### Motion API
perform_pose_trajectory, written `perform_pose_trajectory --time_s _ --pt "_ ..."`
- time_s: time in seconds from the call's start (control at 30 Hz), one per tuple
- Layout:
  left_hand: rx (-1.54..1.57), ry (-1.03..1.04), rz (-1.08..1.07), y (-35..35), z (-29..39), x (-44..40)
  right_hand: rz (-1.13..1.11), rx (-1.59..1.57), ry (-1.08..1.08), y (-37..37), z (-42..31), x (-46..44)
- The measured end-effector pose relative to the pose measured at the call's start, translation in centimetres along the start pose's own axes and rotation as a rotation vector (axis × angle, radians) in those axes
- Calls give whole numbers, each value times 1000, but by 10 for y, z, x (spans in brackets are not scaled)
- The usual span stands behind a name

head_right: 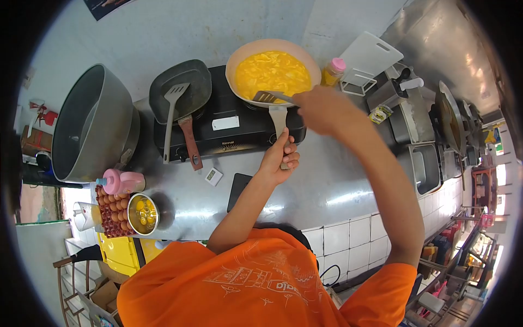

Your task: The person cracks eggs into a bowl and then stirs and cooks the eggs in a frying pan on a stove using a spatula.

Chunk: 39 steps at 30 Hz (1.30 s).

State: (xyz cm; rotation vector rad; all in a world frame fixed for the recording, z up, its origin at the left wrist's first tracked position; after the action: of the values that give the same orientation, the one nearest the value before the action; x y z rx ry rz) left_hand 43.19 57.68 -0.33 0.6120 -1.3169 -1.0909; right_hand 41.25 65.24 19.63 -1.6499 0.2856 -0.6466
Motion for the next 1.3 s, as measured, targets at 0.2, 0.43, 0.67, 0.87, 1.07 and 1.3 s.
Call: perform_pose_trajectory --time_s 0.2,0.43,0.67,0.87,1.07,1.3 --pt "-44 30 18 -5 1 -7 147 4 153 47 -27 -56" --pt "-30 50 66 -3 3 -1 197 129 133 41 -40 -119" --pt "0 51 56 -3 3 -2 281 206 178 46 14 -144" --pt "20 20 50 -3 0 -5 243 228 162 65 33 -100" --pt "29 27 58 0 1 1 187 232 83 29 43 -33" --pt "38 21 44 1 1 -2 160 302 122 -35 21 36"
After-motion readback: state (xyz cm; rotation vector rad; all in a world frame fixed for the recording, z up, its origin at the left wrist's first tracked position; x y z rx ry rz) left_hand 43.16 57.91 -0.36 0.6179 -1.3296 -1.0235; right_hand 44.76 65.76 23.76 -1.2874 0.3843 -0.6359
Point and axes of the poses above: each hand's wrist, its own x-axis away from the middle knuckle, its own y-axis out of the palm, z = x × y, the point moved 9 cm from there along -x, towards the middle knuckle, and after that the axes turned 5 degrees about -x, right-handed, at the moved point
